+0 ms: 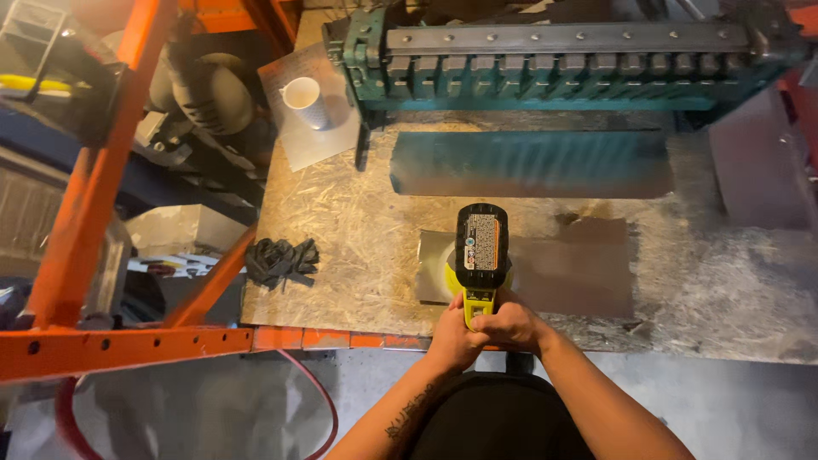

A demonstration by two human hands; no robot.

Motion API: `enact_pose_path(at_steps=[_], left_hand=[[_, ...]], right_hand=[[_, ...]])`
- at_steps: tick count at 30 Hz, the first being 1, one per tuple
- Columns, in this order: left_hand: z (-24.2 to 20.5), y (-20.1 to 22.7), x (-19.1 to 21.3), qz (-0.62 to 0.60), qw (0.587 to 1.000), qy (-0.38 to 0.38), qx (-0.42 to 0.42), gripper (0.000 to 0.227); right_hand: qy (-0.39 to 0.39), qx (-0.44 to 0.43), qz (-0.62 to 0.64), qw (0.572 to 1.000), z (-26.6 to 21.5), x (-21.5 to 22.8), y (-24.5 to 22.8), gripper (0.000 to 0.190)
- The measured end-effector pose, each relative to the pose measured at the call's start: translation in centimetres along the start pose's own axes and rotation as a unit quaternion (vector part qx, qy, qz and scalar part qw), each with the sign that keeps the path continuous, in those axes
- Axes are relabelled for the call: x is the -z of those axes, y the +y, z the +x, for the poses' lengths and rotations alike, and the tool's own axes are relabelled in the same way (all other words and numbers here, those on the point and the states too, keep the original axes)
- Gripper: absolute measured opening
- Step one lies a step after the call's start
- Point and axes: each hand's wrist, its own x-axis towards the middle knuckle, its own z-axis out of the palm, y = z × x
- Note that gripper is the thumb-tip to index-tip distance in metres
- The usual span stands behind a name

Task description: The person uses a yellow and black orbital sander to smooth the surface of a rectangular metal sheet on a workbench. The sander is moved back and forth across the sheet in a repetitive motion.

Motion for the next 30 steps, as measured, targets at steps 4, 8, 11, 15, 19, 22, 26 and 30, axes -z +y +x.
enact_pose_path(at_steps=[4, 8, 11, 15, 19, 22, 26, 30], left_hand=[[0.7, -1.2, -2.0, 0.061, 0.998, -0.025, -0.019, 0.024], [1.5, -6.5, -4.1, 0.188, 0.979, -0.055, -0.062, 0.017], [1.5, -2.2, -6.5, 0.135, 0.988, -0.076, -0.011, 0.021], [2.3, 0.0, -9.2, 0.112, 0.988, -0.104, 0.018, 0.023], [3.7, -5.9, -11.1, 0.183, 0.967, -0.176, -0.008, 0.017], [4.0, -6.5, -13.3, 0.209, 0.964, -0.165, -0.025, 0.024], [4.3, -5.6, -16.1, 0.166, 0.975, -0.146, -0.029, 0.022], [5.7, -7.2, -18.1, 0.167, 0.976, -0.137, -0.021, 0.017]], right_hand=[[0.039, 0.03, -0.016, 0.999, -1.3, 1.6, 0.7, 0.023], [0.091, 0.071, -0.042, 0.992, -2.9, 3.5, 1.0, 0.02], [0.128, 0.078, -0.043, 0.988, -5.0, 3.9, -0.6, 0.015], [0.137, 0.104, 0.023, 0.985, -7.1, 5.9, -0.4, 0.014], [0.152, 0.109, 0.02, 0.982, -8.9, 8.9, 0.8, 0.015], [0.158, 0.12, 0.028, 0.98, -10.6, 10.3, 0.2, 0.015], [0.175, 0.13, 0.029, 0.976, -11.4, 13.4, 2.7, 0.03], [0.179, 0.128, 0.091, 0.971, -11.6, 16.5, 4.5, 0.04]])
